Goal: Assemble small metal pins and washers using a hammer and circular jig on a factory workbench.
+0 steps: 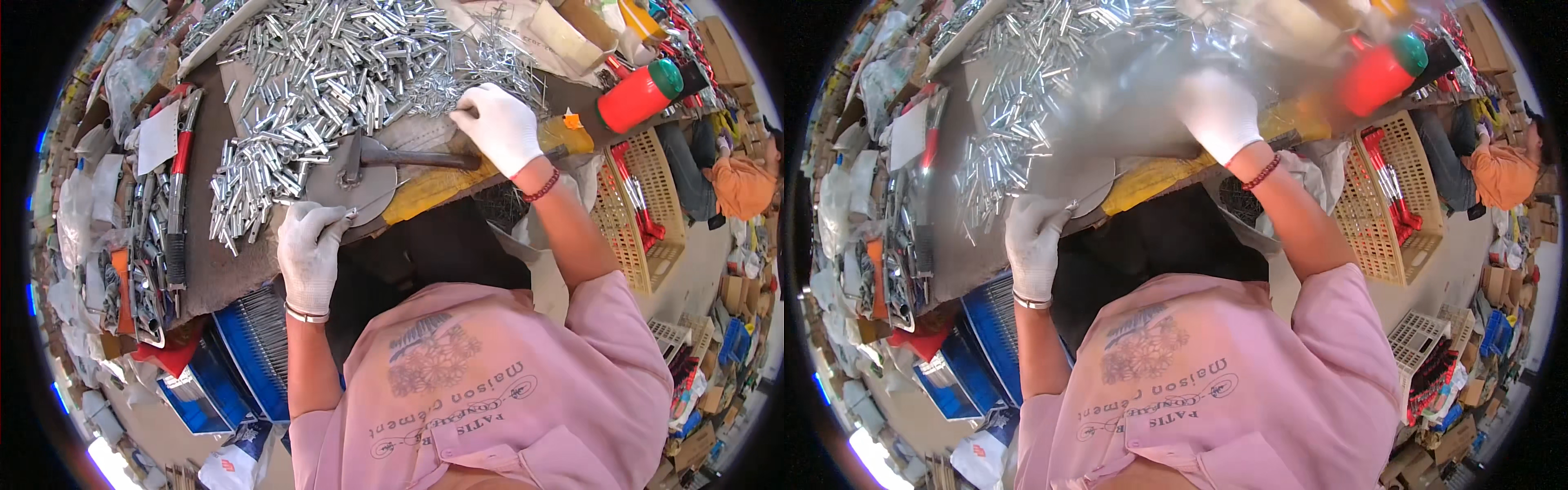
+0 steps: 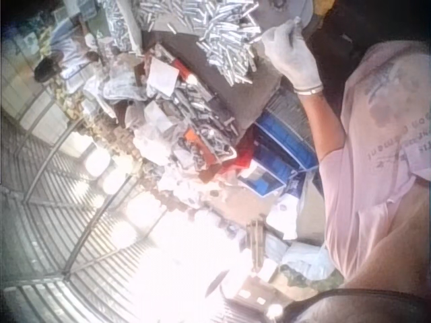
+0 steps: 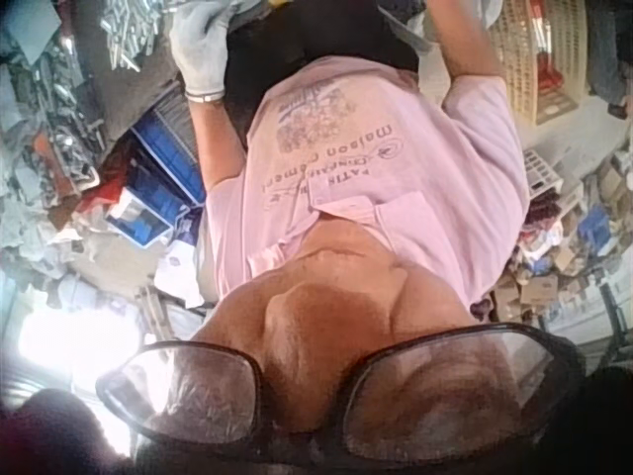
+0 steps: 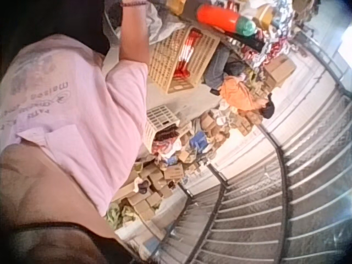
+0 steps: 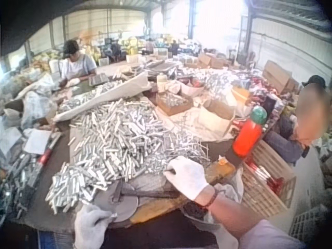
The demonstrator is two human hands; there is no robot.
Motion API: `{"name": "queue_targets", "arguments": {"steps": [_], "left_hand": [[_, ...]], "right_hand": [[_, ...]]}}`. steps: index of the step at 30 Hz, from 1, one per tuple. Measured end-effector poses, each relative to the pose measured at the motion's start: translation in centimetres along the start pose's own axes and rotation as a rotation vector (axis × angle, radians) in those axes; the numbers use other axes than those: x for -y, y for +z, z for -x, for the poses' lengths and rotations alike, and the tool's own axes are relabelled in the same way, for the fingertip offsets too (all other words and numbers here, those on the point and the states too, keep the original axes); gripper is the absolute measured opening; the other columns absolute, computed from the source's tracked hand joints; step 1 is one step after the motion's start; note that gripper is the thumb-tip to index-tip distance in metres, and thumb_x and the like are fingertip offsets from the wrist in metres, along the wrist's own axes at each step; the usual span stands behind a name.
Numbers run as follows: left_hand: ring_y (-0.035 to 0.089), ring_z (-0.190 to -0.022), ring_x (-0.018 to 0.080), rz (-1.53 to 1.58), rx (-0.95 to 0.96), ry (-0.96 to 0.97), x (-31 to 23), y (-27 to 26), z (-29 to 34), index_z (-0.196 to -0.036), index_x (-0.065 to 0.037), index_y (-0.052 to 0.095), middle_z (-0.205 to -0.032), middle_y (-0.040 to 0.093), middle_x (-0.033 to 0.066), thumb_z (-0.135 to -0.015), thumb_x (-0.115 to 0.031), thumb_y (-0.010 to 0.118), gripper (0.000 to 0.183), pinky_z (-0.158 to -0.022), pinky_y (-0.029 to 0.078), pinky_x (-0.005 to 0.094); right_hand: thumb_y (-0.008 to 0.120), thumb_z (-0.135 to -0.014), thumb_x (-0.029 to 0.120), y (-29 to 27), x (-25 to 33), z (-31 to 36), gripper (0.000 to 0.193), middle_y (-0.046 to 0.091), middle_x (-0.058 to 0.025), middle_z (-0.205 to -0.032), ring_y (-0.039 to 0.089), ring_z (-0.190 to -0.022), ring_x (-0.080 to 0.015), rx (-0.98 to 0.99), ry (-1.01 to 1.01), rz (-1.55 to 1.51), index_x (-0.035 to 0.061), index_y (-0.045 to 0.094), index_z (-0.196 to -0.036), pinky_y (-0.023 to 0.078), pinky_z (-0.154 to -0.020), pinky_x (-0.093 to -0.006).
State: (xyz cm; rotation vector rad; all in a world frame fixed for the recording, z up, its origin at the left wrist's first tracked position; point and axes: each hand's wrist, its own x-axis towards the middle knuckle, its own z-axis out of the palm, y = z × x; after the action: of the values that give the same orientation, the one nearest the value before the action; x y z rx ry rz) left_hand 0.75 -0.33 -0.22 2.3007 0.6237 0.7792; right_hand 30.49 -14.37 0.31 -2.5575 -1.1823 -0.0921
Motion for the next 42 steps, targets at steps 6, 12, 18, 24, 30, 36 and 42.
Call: {"name": "queue_targets", "arguments": {"steps": [6,12,18,24,30,36,42], "left_hand": [[0.067,-0.081,0.0293,0.018,-0.007,0.004,-0.1,0.0,0.0,-0.092,-0.006,0.076,-0.089,0.066,0.0110,-0.079,0.000,0.084,0.016,-0.071,0.052,0.0380],[0.067,-0.081,0.0297,0.029,-0.026,-0.011,0.2,0.0,0.1,-0.087,-0.007,0.076,-0.086,0.066,0.0107,-0.079,-0.004,0.084,0.012,-0.072,0.052,0.0391],[0.068,-0.083,0.0305,0.123,-0.073,-0.043,1.3,1.1,0.3,-0.089,-0.010,0.076,-0.087,0.067,0.0095,-0.080,-0.006,0.082,0.011,-0.073,0.053,0.0400],[0.068,-0.083,0.0311,0.011,-0.068,-0.005,0.9,0.5,0.5,-0.088,-0.012,0.075,-0.087,0.066,0.0076,-0.078,-0.007,0.082,0.013,-0.073,0.054,0.0413],[0.068,-0.083,0.0312,0.010,-0.073,-0.017,0.6,0.1,0.6,-0.087,-0.012,0.075,-0.088,0.066,0.0072,-0.078,-0.007,0.081,0.013,-0.072,0.054,0.0420],[0.067,-0.083,0.0319,-0.005,-0.105,0.040,0.6,0.3,0.6,-0.085,-0.011,0.074,-0.088,0.066,0.0078,-0.079,-0.007,0.081,0.011,-0.072,0.054,0.0430],[0.067,-0.084,0.0324,-0.021,-0.085,0.027,1.3,0.6,0.7,-0.086,-0.011,0.075,-0.087,0.066,0.0085,-0.078,-0.007,0.082,0.011,-0.072,0.054,0.0434]], "right_hand": [[0.077,-0.088,0.034,0.8,1.0,-0.8,0.023,0.071,-0.0089,-0.096,0.071,-0.094,-0.0320,0.078,0.049,0.018,0.0114,0.073,-0.093,0.057,-0.081,-0.0442],[0.078,-0.086,0.018,1.2,1.0,-0.3,0.017,0.068,-0.0090,-0.088,0.069,-0.080,-0.0217,0.033,-0.110,-0.323,0.0057,0.072,-0.095,0.055,-0.077,-0.0351],[0.078,-0.084,0.007,-0.1,8.9,3.8,0.012,0.064,-0.0065,-0.088,0.069,-0.077,-0.0242,0.018,-0.584,-0.540,0.0082,0.067,-0.089,0.056,-0.070,-0.0343],[0.076,-0.083,0.009,1.6,11.0,4.0,0.011,0.063,-0.0063,-0.086,0.068,-0.080,-0.0295,0.027,-0.735,-0.461,0.0109,0.065,-0.085,0.055,-0.069,-0.0391],[0.074,-0.083,0.009,1.4,11.5,4.0,0.009,0.063,-0.0063,-0.086,0.067,-0.080,-0.0298,0.069,-0.756,-0.426,0.0111,0.065,-0.085,0.055,-0.069,-0.0394],[0.075,-0.084,0.011,0.6,11.4,4.0,0.012,0.066,-0.0057,-0.092,0.068,-0.088,-0.0285,0.111,-0.809,-0.289,0.0126,0.071,-0.095,0.057,-0.076,-0.0391],[0.076,-0.085,0.013,-0.6,7.6,3.1,0.032,0.071,-0.0086,-0.102,0.068,-0.098,-0.0308,0.007,-0.564,-0.036,0.0124,0.072,-0.117,0.057,-0.086,-0.0419]]}}
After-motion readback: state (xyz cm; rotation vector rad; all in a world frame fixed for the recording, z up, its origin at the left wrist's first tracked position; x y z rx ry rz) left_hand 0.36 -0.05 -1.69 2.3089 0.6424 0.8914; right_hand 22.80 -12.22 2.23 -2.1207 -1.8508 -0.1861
